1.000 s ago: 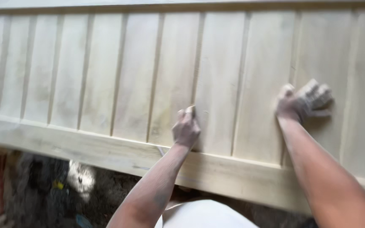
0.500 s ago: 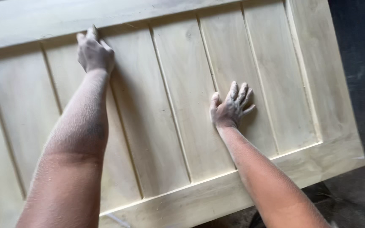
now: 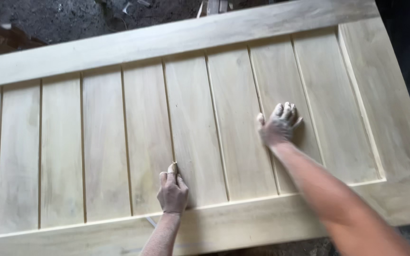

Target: The person sands the surface and decorative grooves of a wooden door using a piece of sandpaper by hand.

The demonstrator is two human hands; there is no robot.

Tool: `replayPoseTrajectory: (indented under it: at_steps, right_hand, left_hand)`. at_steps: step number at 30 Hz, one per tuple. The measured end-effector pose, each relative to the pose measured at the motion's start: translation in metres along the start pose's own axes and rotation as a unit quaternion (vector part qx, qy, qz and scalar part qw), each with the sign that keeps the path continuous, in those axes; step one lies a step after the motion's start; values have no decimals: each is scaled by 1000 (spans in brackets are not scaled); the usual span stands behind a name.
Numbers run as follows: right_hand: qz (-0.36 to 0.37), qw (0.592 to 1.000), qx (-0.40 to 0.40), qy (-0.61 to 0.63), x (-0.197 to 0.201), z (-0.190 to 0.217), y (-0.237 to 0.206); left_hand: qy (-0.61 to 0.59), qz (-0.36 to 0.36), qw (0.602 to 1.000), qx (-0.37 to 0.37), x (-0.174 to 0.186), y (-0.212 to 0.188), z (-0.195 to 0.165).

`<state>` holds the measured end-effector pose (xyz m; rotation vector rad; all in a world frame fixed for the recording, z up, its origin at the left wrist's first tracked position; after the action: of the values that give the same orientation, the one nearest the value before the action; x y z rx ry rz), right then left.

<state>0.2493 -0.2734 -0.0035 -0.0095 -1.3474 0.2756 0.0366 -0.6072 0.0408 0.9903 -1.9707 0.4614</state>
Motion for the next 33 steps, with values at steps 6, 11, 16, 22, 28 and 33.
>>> replayPoseTrajectory:
  at_steps: [6,11,16,22,28,33]
  right_hand:
    - [-7,998,-67,19,31,-63,61]
    - [-7,998,-24,53,19,-61,56]
    - [-26,998,-65,-9,29,-56,53]
    - [-29,997,-67,13,32,-62,55]
    - [-1,998,-57,11,32,-68,36]
    - [0,998,-44,33,47,-51,29]
  left_hand:
    - [36,-22,999,9,-62,163,-13]
    - [-26,6,1000,-3,-75,224,-7]
    - [-36,-25,998,-47,-65,323,-48]
    - [39,-62,996,-55,-56,300,-56]
    - [73,-69,993,-64,-25,69,-9]
    - [108,-14,993,37,1,-31,13]
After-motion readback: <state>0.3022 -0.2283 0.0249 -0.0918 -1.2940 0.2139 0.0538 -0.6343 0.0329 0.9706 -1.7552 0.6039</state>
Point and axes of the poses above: each hand's wrist, its own y-axis towards the middle knuckle, its own x-axis out of the back of the hand, z = x × y, the point moved 3 cm from there along y, towards the middle knuckle, and after that the axes turned 1 degree about -x, right-handed, at the moved point
